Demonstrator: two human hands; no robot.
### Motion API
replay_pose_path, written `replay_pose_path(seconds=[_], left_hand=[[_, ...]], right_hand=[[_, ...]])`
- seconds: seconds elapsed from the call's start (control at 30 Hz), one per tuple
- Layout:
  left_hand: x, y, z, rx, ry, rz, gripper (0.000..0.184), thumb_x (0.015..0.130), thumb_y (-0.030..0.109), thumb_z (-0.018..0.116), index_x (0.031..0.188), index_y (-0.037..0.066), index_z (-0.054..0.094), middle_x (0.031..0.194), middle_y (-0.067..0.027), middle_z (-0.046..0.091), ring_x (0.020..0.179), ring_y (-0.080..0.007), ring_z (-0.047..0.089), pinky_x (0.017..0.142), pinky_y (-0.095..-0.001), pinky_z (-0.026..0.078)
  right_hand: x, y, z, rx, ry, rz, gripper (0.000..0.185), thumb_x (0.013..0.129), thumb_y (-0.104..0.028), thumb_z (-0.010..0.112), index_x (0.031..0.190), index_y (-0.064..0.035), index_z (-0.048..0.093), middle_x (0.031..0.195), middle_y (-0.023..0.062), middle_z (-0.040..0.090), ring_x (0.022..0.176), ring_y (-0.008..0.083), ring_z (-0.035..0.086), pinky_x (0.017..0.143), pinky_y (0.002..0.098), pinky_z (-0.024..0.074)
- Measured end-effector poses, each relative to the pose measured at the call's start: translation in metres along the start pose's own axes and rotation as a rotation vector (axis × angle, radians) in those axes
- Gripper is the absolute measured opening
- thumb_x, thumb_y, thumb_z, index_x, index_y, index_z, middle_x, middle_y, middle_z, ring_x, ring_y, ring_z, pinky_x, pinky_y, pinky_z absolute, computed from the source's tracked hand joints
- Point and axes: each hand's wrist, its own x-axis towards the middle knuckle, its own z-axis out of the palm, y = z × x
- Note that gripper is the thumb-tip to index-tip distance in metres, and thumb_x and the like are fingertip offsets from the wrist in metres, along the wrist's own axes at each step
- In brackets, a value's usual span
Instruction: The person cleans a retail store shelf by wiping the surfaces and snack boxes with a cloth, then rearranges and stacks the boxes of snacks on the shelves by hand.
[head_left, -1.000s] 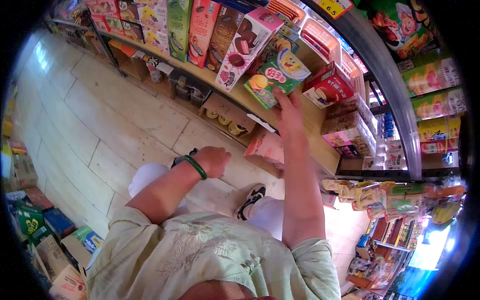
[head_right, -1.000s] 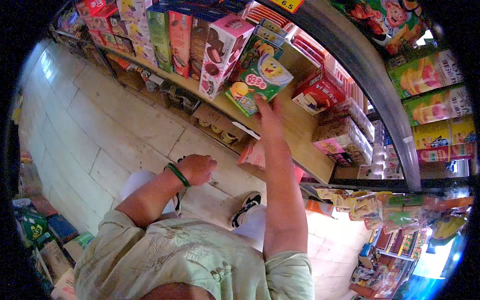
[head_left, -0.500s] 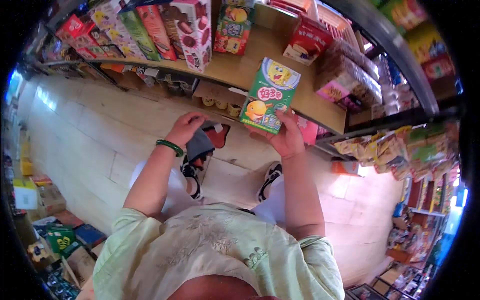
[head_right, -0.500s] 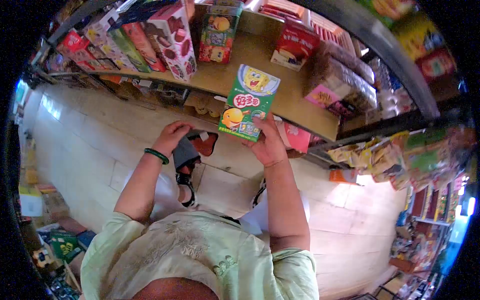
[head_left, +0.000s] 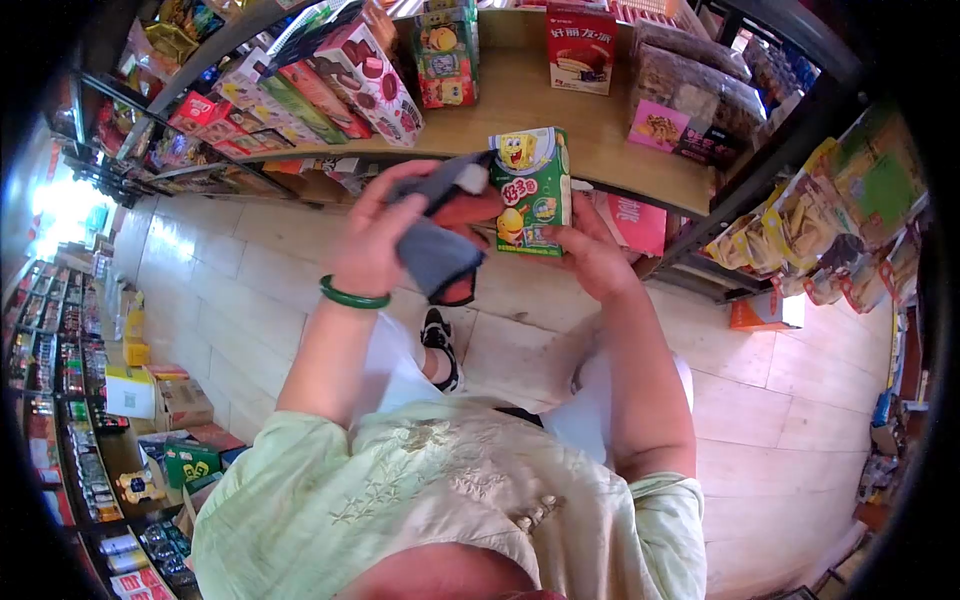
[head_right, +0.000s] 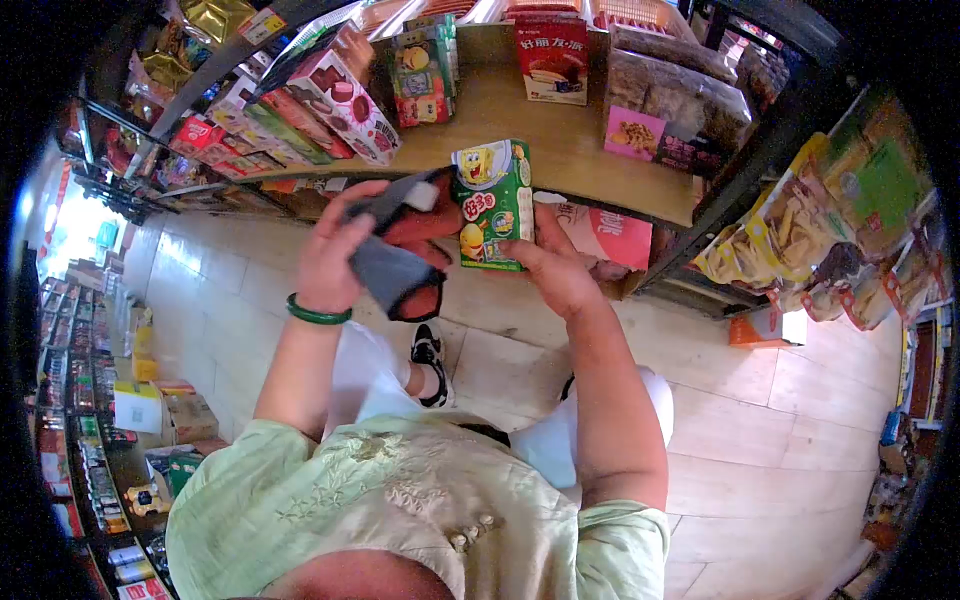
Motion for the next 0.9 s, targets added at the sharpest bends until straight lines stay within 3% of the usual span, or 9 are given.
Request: replay_pose_path(seconds=[0.17,0.3,0.33,0.43,0.47,0.57,0.6,0.77,0.9], left_hand=[[-0.003,-0.044,0.068,1.236,-0.286,0.661,0.046,0.076,-0.002,0.055,0.122,0.006,0.052,0.119,-0.0107,0.054,0.102,-0.0271,0.056,0.091,-0.0372,0.045],[0.014,-0.069,0.054,1.344,-0.142,0.829,0.043,0.075,0.000,0.052,0.117,0.007,0.054,0.112,-0.0109,0.055,0.102,-0.0289,0.055,0.089,-0.0386,0.045],[0.015,-0.058,0.054,1.416,-0.078,0.794,0.038,0.077,0.000,0.050,0.114,0.007,0.054,0.112,-0.0117,0.056,0.101,-0.0301,0.055,0.088,-0.0391,0.045],[0.032,-0.034,0.031,1.381,0.070,0.693,0.033,0.080,0.003,0.050,0.113,0.006,0.054,0.108,-0.0147,0.058,0.099,-0.0334,0.055,0.089,-0.0389,0.044],[0.038,-0.034,0.014,1.296,0.109,0.526,0.030,0.080,0.005,0.051,0.110,0.004,0.057,0.105,-0.0139,0.060,0.099,-0.0332,0.057,0.087,-0.0377,0.045],[0.047,-0.045,-0.056,0.994,0.106,0.155,0.024,0.081,0.009,0.054,0.103,0.004,0.063,0.094,-0.0117,0.065,0.090,-0.0256,0.061,0.080,-0.0331,0.047],[0.046,-0.047,-0.074,0.992,0.094,0.172,0.024,0.081,0.009,0.054,0.103,0.004,0.063,0.094,-0.0117,0.065,0.090,-0.0256,0.061,0.080,-0.0331,0.047],[-0.001,-0.047,-0.079,0.573,0.112,-0.336,0.025,0.085,0.002,0.050,0.106,0.002,0.062,0.104,-0.0056,0.063,0.092,-0.0133,0.058,0.082,-0.0248,0.046],[-0.019,-0.043,-0.084,0.032,0.061,-0.228,0.027,0.086,0.003,0.052,0.113,0.003,0.059,0.107,-0.0070,0.061,0.097,-0.0136,0.058,0.086,-0.0257,0.045]], right_hand=[[-0.014,0.017,0.007,-0.227,-0.007,-0.073,0.060,0.080,-0.001,0.057,0.135,-0.0092,0.035,0.126,0.0088,0.049,0.109,0.0209,0.053,0.084,0.0377,0.0520],[-0.019,0.026,-0.004,-0.404,0.003,-0.051,0.058,0.078,-0.004,0.061,0.132,-0.0067,0.039,0.125,0.0090,0.049,0.109,0.0208,0.052,0.086,0.0351,0.0499],[-0.037,0.003,0.018,-0.175,-0.074,0.091,0.059,0.076,-0.005,0.064,0.130,-0.0027,0.041,0.124,0.0082,0.050,0.114,0.0200,0.048,0.095,0.0312,0.0409],[-0.039,0.004,0.011,-0.233,-0.231,0.251,0.060,0.075,-0.004,0.064,0.131,-0.0035,0.040,0.121,0.0067,0.052,0.113,0.0184,0.049,0.096,0.0317,0.0392],[-0.038,0.006,0.006,-0.240,-0.235,0.247,0.060,0.075,-0.004,0.064,0.131,-0.0035,0.040,0.121,0.0067,0.052,0.113,0.0184,0.049,0.096,0.0317,0.0392],[-0.034,0.008,-0.005,-0.481,-0.328,-0.082,0.058,0.077,-0.003,0.060,0.132,-0.0064,0.041,0.119,0.0043,0.054,0.112,0.0169,0.051,0.090,0.0350,0.0467],[-0.034,0.005,-0.007,-0.392,-0.276,-0.076,0.056,0.077,-0.004,0.062,0.130,-0.0066,0.042,0.119,0.0034,0.054,0.110,0.0157,0.051,0.092,0.0321,0.0431],[-0.033,-0.013,-0.013,0.042,-0.091,0.029,0.053,0.078,-0.008,0.065,0.127,-0.0051,0.046,0.119,0.0011,0.054,0.111,0.0135,0.049,0.098,0.0262,0.0341],[-0.011,0.003,-0.020,-0.459,-0.203,0.035,0.047,0.080,-0.009,0.067,0.124,-0.0044,0.051,0.115,0.0015,0.056,0.110,0.0134,0.049,0.097,0.0278,0.0364]])
